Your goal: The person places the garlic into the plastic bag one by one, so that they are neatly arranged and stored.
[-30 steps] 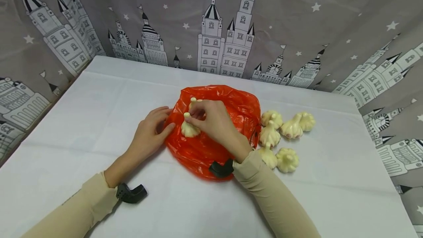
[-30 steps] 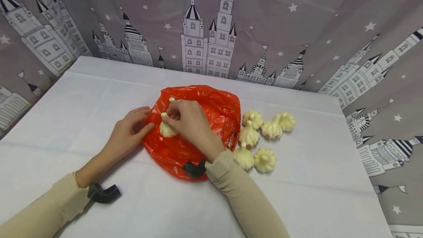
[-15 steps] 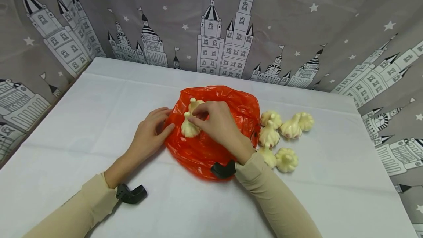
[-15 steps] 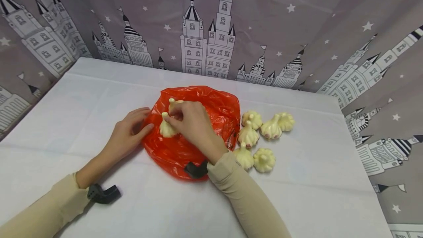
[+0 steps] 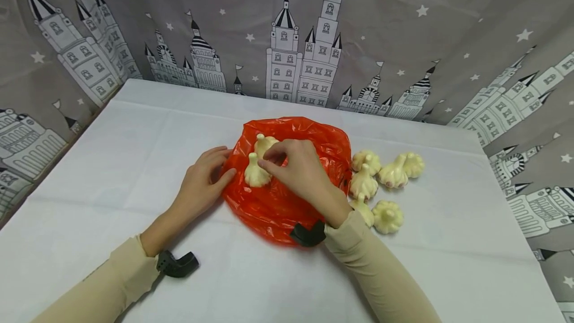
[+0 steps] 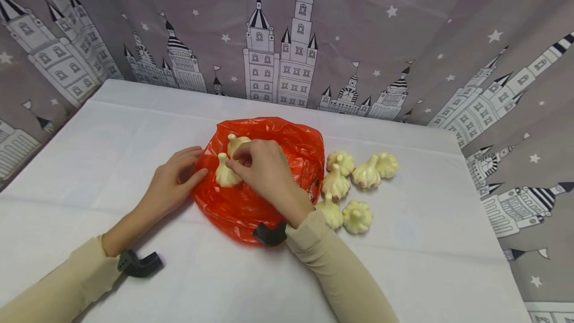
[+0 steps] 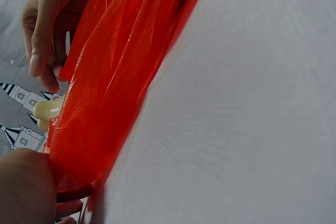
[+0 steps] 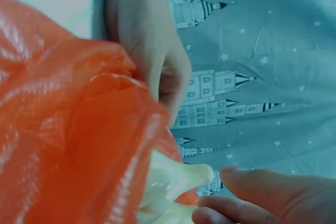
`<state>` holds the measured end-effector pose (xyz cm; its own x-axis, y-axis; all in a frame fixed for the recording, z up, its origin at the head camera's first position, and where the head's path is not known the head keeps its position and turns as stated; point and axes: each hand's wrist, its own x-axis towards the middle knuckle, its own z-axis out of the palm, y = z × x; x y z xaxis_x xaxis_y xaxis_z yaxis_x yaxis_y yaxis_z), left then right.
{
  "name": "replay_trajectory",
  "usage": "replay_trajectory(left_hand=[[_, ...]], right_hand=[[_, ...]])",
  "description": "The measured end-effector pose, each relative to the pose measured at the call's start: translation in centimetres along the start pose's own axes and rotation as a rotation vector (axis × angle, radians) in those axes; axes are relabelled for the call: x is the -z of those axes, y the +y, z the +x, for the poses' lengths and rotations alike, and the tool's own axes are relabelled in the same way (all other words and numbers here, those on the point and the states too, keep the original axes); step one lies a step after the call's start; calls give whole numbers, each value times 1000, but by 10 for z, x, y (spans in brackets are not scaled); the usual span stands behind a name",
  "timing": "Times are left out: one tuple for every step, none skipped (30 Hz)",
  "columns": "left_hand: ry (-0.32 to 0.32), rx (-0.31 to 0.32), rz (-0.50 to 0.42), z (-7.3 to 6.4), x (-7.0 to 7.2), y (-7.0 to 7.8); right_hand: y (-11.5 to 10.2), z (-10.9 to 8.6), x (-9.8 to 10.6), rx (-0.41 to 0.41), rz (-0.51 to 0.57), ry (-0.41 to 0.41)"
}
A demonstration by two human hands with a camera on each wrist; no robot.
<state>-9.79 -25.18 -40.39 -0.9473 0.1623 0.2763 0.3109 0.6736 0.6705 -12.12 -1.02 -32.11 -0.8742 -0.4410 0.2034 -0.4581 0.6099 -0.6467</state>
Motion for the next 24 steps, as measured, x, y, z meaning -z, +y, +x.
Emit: replay_trajectory(left_hand=[[0,-1,2,0,0,0],[1,-2,3,0,0,-1],[1,-3,3,0,0,-1],[1,-4,3,0,0,-1],[1,-6,1,0,0,-1],[1,-6,1,0,-1,-1],[1,-6,-1,0,-1,-1],[1,-7,-3,0,-1,-1],[0,-8,-4,0,-1,-1],[1,-7,-4,1,-1,-1],[1,-7,-4,1,-1,-1],[1,-7,-3,1,-2,-1],[1,-8,-4,1,-2,0],[2,-7,-4,0,-2,0],[1,-5,-4,0,-2,0],[1,-2,-5,0,-2,0],[-1,0,-5,0,-2,0],[-1,0,-5,0,-2,0],[-2,1,-5,0,-2,0],[-4,3,-4,0,-2,0],[-4,3,-3,0,-2,0],[-3,2,-3,0,-2,0],[-2,1,-1,1,-2,0],[-1,0,0,1,-2,-1]], right_hand=[[0,-1,1,2,7,-1],[0,-3,2,3,16,-1],[0,-4,3,4,23,-1],[1,-5,4,4,26,-2],[1,-7,5,5,26,-3],[1,-8,6,6,29,-2],[1,-10,8,6,31,-3],[1,-12,10,7,34,-3],[1,-14,11,8,34,-2],[2,-16,13,7,34,-2],[2,-18,15,5,35,-1],[3,-20,17,2,37,0],[3,-22,19,-1,34,2],[5,-25,21,-4,30,3],[6,-27,22,-6,23,5],[7,-29,24,-9,17,7],[9,-31,26,-10,10,10],[11,-33,28,-8,3,14],[12,-36,30,-8,-3,18],[14,-38,33,-6,-11,21],[15,-40,35,-4,-19,26],[17,-41,38,-2,-24,31],[18,-43,40,-2,-30,37],[19,-45,43,-1,-35,43]])
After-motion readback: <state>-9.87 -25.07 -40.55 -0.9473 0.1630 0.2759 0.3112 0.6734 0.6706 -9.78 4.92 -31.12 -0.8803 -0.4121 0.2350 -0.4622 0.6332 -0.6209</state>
